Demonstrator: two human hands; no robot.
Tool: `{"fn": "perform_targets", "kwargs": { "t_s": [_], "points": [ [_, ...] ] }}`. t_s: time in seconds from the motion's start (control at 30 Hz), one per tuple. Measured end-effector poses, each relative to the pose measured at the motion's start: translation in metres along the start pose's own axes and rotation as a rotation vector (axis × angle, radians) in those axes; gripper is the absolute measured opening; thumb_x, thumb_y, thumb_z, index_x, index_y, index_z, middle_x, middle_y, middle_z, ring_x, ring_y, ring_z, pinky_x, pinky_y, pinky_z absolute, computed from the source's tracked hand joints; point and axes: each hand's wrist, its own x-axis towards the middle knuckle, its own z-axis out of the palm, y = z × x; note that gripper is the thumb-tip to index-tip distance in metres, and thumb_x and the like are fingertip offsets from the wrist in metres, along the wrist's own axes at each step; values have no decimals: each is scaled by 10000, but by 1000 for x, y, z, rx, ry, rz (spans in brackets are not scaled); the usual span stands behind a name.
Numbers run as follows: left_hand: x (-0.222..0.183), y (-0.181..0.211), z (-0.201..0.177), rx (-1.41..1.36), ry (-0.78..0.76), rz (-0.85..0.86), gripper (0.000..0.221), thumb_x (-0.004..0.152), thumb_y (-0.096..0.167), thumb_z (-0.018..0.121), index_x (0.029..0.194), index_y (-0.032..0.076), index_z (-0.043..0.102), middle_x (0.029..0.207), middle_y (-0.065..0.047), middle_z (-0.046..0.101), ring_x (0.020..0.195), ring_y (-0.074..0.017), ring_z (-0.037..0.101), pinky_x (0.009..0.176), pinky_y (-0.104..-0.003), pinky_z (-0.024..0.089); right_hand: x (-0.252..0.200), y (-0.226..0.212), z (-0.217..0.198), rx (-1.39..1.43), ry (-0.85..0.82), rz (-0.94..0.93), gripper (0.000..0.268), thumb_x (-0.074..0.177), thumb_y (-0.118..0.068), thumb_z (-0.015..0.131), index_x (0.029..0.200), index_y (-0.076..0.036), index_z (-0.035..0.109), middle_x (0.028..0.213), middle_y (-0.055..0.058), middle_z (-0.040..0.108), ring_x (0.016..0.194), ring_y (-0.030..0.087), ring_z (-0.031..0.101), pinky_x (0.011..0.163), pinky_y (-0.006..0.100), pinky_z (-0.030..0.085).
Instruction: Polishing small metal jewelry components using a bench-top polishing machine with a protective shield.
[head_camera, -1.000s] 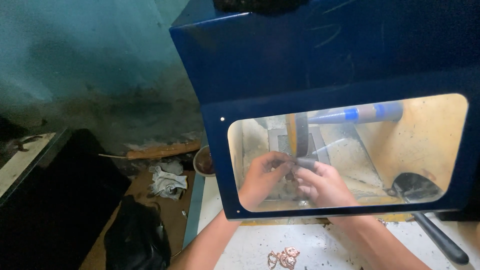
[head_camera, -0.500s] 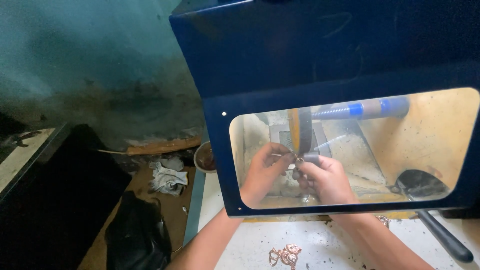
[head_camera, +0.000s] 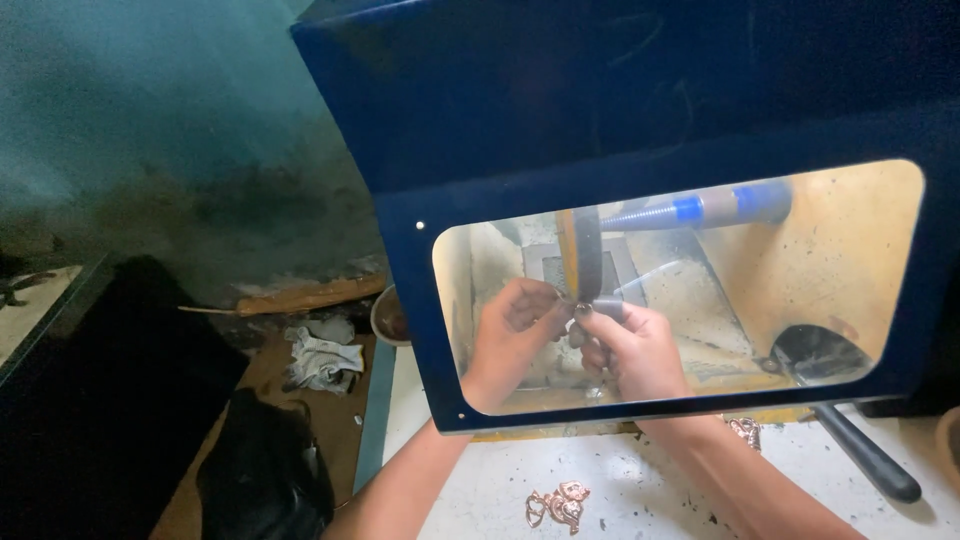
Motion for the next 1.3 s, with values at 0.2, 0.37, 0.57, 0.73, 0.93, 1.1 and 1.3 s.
{"fn": "perform_targets", "kwargs": {
  "t_s": [0.2,0.37,0.57,0.73,0.93,1.1,1.3],
  "points": [
    [-1,-1,6,-55,41,-7,258,949,150,727,1154,17,645,1032,-136,726,955,-196,711,819,-353,610,11,7,3,-32,-48,-45,195,955,-124,711,782,-34,710,525,32,426,493,113,369,464,265,371],
    [-3,2,4,-47,-10,9,241,953,146,727,1145,28,644,1008,-132,728,925,-189,714,822,-357,617,0,3,1,24,-23,-49,196,941,-67,728,761,5,699,530,33,416,514,136,403,516,293,409],
    [-2,6,1,-56,-1,42,233,939,130,737,1129,29,649,960,-130,731,880,-170,713,800,-346,625,11,18,1,102,-57,-42,196,951,-70,716,769,-1,692,520,10,379,502,106,342,497,261,361],
    [-4,16,-6,-74,-27,109,250,898,159,791,1083,40,672,927,-123,740,858,-155,718,783,-347,633,8,20,-3,126,-70,-52,184,922,-36,735,746,-11,687,501,17,346,479,107,315,480,275,373],
    [-5,24,-7,-84,-89,204,223,833,81,811,999,43,668,817,-66,647,809,-120,635,752,-331,590,12,26,-18,42,-168,-124,184,924,-22,715,747,28,703,536,100,475,523,163,464,515,310,463],
    [-9,25,-6,-77,-66,220,226,799,98,833,955,71,672,770,-14,600,771,-113,596,736,-319,557,8,18,-19,-41,-209,-158,163,915,-6,695,759,40,687,569,105,486,551,189,505,518,323,479],
    [-8,18,-8,-27,-101,209,254,824,87,809,1046,75,686,810,-14,605,797,-94,588,715,-288,558,25,27,-33,-293,-193,-157,149,912,-72,753,870,63,800,629,148,634,613,201,562,586,362,528]
  ]
}}
